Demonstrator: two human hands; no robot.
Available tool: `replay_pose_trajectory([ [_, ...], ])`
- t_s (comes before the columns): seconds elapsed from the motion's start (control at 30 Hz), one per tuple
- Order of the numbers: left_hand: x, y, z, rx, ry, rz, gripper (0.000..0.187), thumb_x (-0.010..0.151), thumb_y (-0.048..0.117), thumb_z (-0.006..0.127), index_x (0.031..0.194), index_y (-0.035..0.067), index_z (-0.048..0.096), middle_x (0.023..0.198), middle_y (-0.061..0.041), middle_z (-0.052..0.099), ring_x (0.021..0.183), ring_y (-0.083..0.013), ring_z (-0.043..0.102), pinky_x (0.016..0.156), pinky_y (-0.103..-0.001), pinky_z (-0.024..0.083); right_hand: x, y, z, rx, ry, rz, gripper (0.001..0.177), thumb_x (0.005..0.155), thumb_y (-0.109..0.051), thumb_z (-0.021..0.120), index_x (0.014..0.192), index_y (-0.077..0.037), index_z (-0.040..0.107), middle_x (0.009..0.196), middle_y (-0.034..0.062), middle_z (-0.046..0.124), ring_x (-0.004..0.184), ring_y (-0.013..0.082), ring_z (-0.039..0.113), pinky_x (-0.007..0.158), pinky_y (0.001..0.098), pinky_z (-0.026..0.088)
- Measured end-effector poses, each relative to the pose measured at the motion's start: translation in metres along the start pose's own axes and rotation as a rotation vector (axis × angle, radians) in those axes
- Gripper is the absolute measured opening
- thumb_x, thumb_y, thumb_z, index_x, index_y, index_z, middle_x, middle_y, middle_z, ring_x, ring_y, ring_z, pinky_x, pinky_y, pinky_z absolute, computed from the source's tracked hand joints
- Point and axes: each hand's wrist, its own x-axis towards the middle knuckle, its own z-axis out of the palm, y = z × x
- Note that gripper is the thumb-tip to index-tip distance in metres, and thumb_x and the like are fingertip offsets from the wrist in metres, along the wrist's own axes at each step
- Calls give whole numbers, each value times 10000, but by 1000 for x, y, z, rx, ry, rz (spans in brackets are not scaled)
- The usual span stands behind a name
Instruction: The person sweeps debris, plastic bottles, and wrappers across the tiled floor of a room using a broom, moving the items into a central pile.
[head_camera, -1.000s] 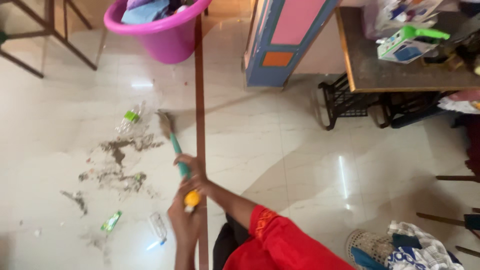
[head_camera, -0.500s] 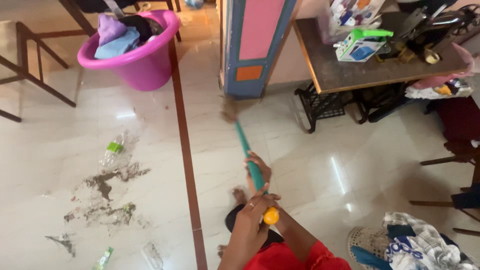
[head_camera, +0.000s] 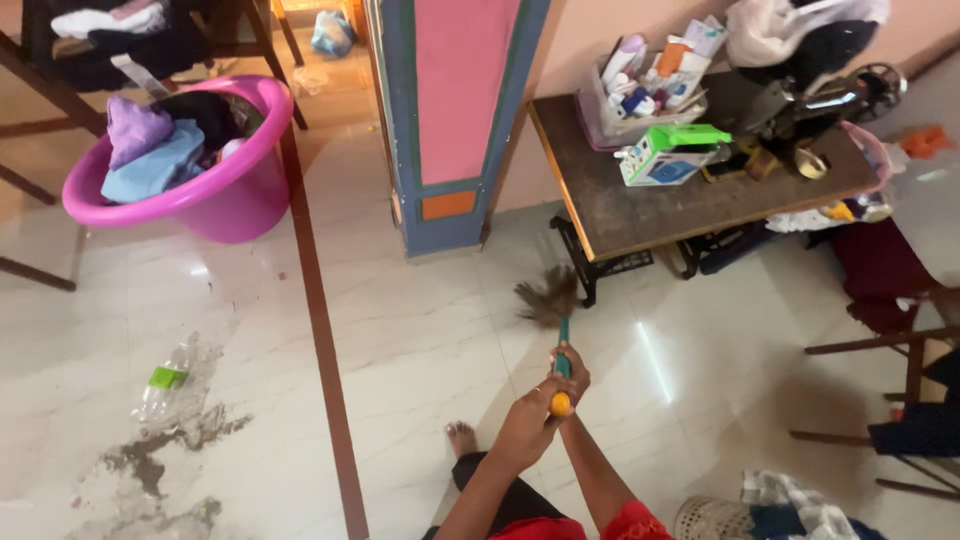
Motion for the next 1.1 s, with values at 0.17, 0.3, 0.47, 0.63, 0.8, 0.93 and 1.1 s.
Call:
replay_pose_trajectory([
  [0.17,44,-31,2,-13,186,39,335,890,1,697,1189,61,558,1246,-128,692,1119,-367,661,910,-422,527,68,27,35,-121,-170,-303,157,918,-73,632,1062,-18,661,886,49,693,701,119,622,876,342,509],
  [0.3,59,-46,-6,-44,419,16,330,917,8,704,1215,58,572,1264,-125,690,1158,-370,656,931,-418,526,107,44,78,-307,-430,-25,105,879,-18,606,934,-19,696,999,90,771,801,132,712,739,273,560],
  [0.47,42,-50,-26,25,525,-69,332,899,26,692,1204,57,565,1318,-95,679,1107,-350,682,891,-400,545,86,50,112,-365,-728,-87,85,885,-27,611,933,-55,674,972,74,765,810,138,723,756,261,562],
  [0.63,-7,-51,-52,64,617,-151,295,918,74,725,1185,68,601,1281,-113,696,1083,-361,695,870,-413,540,34,19,131,-436,-908,-121,137,778,-140,688,891,-69,658,857,71,727,764,179,704,696,285,535],
  [0.8,-49,-30,-78,153,749,-252,319,887,141,736,1172,72,611,1117,-128,760,984,-356,725,792,-463,498,-11,-15,152,-595,-1006,-42,173,695,-177,717,833,-92,658,799,46,714,705,214,708,632,300,529],
  [0.93,-81,-8,-107,205,854,-385,315,921,193,717,1198,84,613,1001,-177,734,911,-373,715,747,-456,539,-55,-30,206,-160,-1050,191,165,757,-193,708,784,-45,640,721,81,647,645,174,666,573,314,513],
  [1.1,-104,13,-119,342,960,-364,320,886,104,713,1178,41,597,1002,-178,740,887,-366,717,738,-457,544,-99,-67,258,-226,-1315,85,84,842,-32,631,870,-91,683,711,31,675,632,80,642,579,237,514],
])
